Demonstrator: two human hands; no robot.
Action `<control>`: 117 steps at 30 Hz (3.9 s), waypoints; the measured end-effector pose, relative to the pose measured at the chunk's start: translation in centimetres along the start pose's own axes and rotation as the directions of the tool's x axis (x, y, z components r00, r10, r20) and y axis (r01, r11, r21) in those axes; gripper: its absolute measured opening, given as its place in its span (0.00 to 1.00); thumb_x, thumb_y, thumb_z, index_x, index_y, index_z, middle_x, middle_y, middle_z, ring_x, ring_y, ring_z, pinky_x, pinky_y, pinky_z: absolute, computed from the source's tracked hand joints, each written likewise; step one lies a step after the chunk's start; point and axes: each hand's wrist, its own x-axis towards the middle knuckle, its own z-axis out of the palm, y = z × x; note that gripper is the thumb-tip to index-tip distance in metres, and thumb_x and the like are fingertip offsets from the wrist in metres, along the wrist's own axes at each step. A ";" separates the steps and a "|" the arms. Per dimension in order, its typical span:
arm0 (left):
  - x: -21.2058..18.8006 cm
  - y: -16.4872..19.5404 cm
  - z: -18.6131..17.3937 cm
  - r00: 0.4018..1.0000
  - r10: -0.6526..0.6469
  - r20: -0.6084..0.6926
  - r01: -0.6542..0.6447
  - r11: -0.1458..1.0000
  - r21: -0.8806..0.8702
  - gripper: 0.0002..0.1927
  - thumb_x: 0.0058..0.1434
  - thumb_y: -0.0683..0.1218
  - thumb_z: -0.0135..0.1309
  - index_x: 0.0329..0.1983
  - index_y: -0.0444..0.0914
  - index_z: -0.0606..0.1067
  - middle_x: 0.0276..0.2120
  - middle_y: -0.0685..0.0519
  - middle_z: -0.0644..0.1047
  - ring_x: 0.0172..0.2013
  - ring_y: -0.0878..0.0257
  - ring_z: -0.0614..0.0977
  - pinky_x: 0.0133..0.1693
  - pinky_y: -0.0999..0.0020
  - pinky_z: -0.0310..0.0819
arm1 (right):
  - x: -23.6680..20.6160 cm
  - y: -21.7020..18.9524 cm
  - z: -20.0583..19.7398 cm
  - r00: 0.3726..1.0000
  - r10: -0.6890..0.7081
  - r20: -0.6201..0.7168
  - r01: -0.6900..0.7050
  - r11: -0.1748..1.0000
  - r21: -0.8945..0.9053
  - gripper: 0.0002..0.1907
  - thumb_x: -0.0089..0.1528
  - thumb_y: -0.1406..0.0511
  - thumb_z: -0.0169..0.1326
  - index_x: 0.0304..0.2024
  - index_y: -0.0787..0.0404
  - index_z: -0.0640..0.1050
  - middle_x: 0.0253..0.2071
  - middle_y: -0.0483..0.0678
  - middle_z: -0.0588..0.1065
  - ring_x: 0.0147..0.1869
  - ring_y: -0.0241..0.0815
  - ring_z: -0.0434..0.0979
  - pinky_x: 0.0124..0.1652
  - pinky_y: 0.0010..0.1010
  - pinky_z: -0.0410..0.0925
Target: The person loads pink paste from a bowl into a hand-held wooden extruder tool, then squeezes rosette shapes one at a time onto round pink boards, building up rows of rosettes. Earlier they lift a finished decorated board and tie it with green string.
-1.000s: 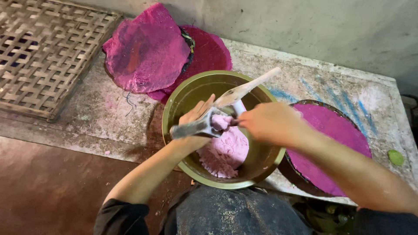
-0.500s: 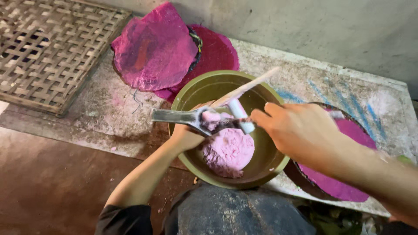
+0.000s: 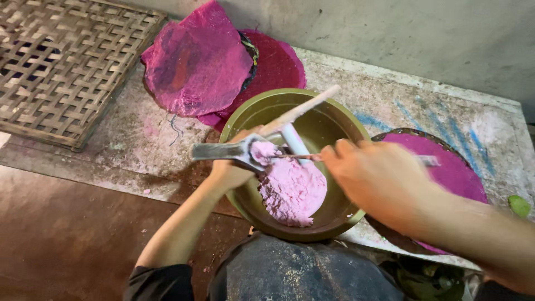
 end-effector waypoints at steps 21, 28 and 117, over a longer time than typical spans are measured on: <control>2.1 -0.4 0.1 0.807 0.390 -0.443 -0.291 0.916 0.276 0.33 0.50 0.52 0.69 0.57 0.37 0.74 0.60 0.41 0.73 0.59 0.44 0.76 0.57 0.51 0.73 | 5.1 -3.9 10.1 0.706 0.376 -0.601 0.364 0.535 0.762 0.28 0.63 0.69 0.56 0.67 0.60 0.71 0.57 0.63 0.77 0.54 0.57 0.83 0.50 0.38 0.74; 4.4 -1.5 0.1 0.839 0.344 -0.421 -0.228 0.926 0.302 0.34 0.62 0.55 0.66 0.69 0.42 0.72 0.74 0.45 0.62 0.69 0.45 0.71 0.66 0.42 0.66 | 4.9 -4.7 17.3 0.970 0.203 -0.133 0.077 0.262 0.962 0.24 0.66 0.65 0.55 0.65 0.55 0.74 0.45 0.54 0.84 0.41 0.37 0.83 0.45 0.31 0.74; 2.3 23.4 29.5 0.945 0.158 0.286 -0.012 0.892 -0.452 0.27 0.55 0.46 0.67 0.59 0.39 0.77 0.53 0.48 0.81 0.54 0.60 0.82 0.56 0.62 0.79 | -21.3 29.4 35.6 0.901 -0.407 -0.152 0.086 -0.177 0.981 0.53 0.56 0.35 0.56 0.68 0.67 0.69 0.67 0.59 0.71 0.71 0.50 0.69 0.67 0.40 0.62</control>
